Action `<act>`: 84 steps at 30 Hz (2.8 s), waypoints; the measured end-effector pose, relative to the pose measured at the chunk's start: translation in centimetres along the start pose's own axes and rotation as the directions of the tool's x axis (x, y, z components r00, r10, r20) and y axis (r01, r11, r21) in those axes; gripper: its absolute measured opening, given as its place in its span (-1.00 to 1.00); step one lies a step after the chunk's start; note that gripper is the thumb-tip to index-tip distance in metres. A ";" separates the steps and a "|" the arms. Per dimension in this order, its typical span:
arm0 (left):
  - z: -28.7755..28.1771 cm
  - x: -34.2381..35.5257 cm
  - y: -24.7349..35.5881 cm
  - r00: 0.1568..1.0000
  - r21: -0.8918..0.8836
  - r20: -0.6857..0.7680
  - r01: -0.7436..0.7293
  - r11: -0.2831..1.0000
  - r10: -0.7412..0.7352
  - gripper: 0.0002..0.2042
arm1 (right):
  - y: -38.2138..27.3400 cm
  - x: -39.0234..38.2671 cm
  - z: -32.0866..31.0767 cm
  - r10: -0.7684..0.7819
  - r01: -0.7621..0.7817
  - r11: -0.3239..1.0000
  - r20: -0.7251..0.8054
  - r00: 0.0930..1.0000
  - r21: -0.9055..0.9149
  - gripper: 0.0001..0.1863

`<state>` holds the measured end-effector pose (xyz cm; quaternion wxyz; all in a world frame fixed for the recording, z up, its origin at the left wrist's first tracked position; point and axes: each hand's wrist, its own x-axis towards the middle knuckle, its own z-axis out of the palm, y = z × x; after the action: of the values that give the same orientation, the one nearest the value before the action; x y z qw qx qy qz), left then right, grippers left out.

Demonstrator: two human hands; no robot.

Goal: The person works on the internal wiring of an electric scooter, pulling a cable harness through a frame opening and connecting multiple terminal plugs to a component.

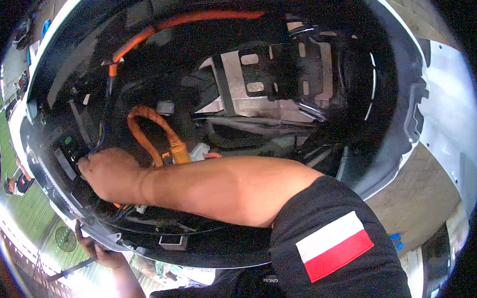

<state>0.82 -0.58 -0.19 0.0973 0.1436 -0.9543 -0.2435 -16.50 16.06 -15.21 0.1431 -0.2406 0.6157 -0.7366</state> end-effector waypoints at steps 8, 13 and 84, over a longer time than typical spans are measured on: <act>0.9 -0.3 0.5 0.996 -0.095 -0.022 0.079 0.992 -0.081 -0.47 | -0.1 0.2 -0.8 0.039 -0.049 0.993 0.093 0.995 0.111 -0.72; 0.3 -0.3 -0.1 1.000 0.032 -0.019 -0.021 0.999 0.021 -0.43 | -0.3 0.1 -1.3 0.157 -0.175 0.964 0.101 0.982 0.198 -0.75; 0.7 0.1 0.9 0.998 0.078 -0.026 -0.052 0.996 0.054 -0.47 | 0.5 0.5 -0.5 0.083 -0.092 0.993 0.134 0.988 0.069 -0.73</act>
<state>0.30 0.46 -0.31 0.1117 0.1253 -0.9650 -0.2017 -17.24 16.13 -15.64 0.2242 -0.2556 0.5870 -0.7347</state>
